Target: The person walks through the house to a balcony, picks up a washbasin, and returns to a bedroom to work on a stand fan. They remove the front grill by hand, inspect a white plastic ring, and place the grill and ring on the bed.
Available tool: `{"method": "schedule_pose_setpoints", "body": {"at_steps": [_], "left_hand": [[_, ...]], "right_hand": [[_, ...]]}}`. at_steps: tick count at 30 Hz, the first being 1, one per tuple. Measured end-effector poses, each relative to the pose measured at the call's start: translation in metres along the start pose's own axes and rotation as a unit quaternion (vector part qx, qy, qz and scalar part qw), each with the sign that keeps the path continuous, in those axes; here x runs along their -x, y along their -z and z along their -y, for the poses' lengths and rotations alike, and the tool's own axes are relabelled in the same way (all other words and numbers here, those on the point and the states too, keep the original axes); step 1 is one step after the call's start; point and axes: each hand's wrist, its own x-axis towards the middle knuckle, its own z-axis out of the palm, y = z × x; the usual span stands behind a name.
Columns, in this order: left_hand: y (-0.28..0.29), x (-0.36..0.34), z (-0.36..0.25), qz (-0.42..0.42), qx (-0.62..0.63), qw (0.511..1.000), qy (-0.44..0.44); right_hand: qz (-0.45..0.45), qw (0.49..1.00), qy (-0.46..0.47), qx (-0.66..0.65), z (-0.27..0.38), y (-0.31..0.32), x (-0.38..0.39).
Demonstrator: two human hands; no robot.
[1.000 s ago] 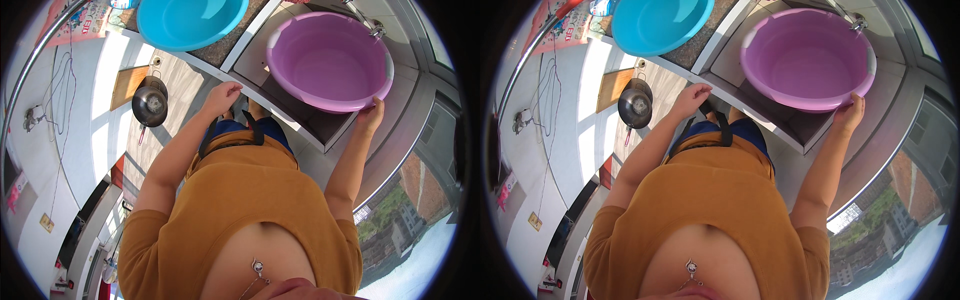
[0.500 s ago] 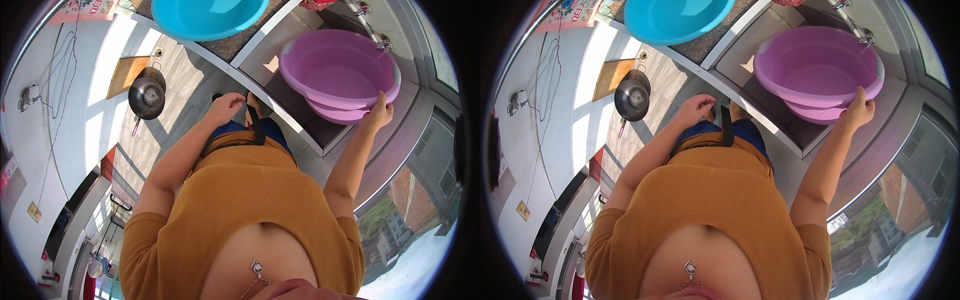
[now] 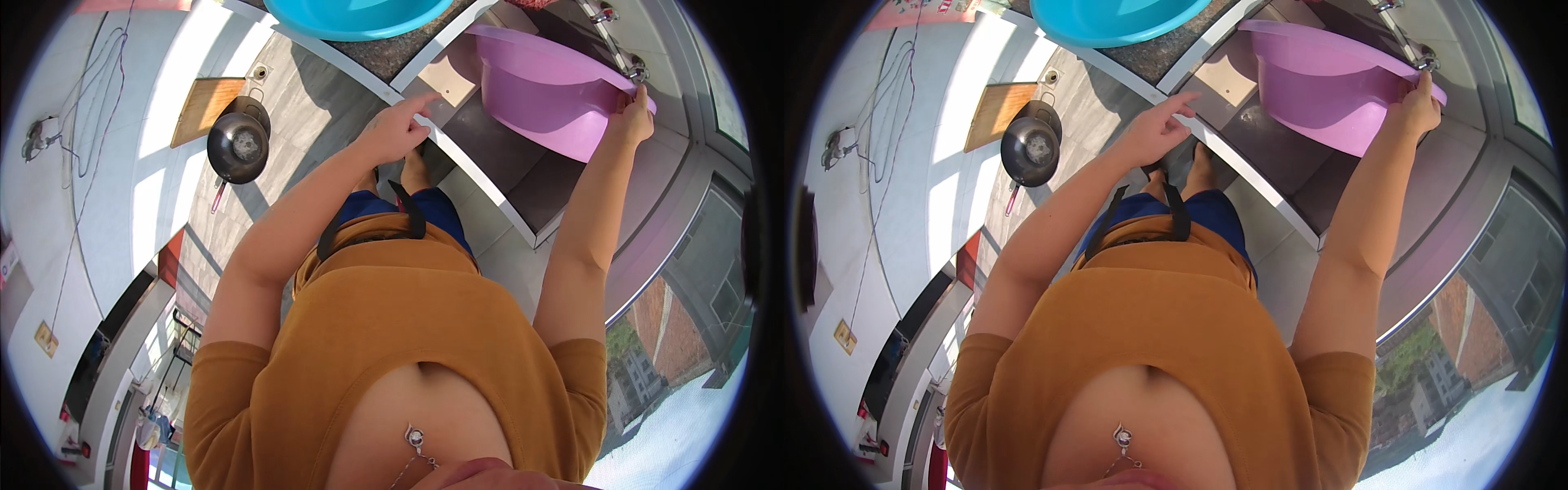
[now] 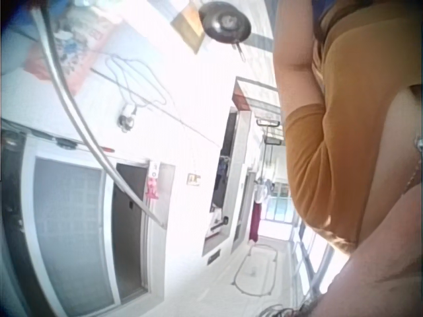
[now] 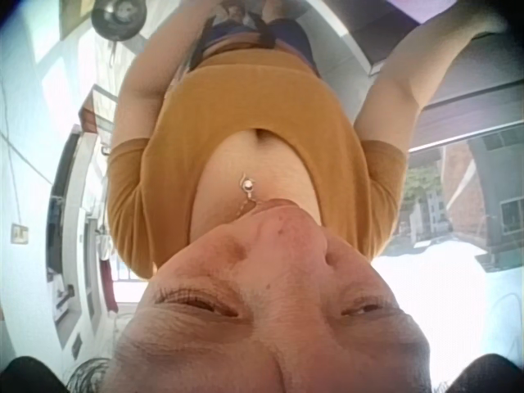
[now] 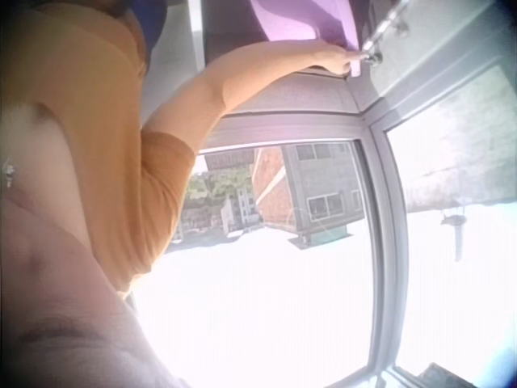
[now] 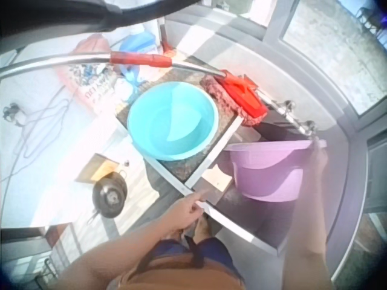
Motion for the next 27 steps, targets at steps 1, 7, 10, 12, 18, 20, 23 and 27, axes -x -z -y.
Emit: {"method": "schedule_pose_setpoints", "body": {"at_steps": [1, 7, 10, 12, 18, 20, 23, 27], "left_hand": [[0.001, -0.020, -0.013, -0.006, -0.043, 0.997, -0.062], [-0.027, -0.127, -0.089, 0.047, -0.171, 0.973, -0.149], [-0.038, -0.146, -0.102, 0.061, -0.282, 0.952, -0.098], [-0.042, -0.157, -0.090, 0.018, -0.310, 0.934, -0.178], [-0.054, -0.182, -0.088, 0.042, -0.340, 0.928, -0.149], [-0.050, -0.190, -0.086, 0.039, -0.346, 0.922, -0.169], [-0.044, -0.193, -0.085, 0.015, -0.279, 0.935, -0.219], [-0.034, -0.198, -0.086, 0.028, -0.232, 0.955, -0.181]], "right_hand": [[0.018, 1.000, -0.007, -0.006, 0.002, 0.004, -0.009], [0.125, 0.967, -0.045, 0.219, 0.038, 0.030, 0.022], [0.119, 0.929, 0.215, 0.276, 0.022, 0.031, 0.099], [0.350, 0.883, 0.113, 0.292, -0.013, 0.025, 0.152], [0.540, 0.656, 0.017, 0.528, -0.223, 0.010, 0.166], [0.522, 0.649, 0.016, 0.553, -0.276, -0.003, 0.149], [0.509, 0.629, 0.006, 0.587, -0.321, -0.023, 0.133], [0.507, 0.620, -0.013, 0.598, -0.345, -0.034, 0.125]]}}
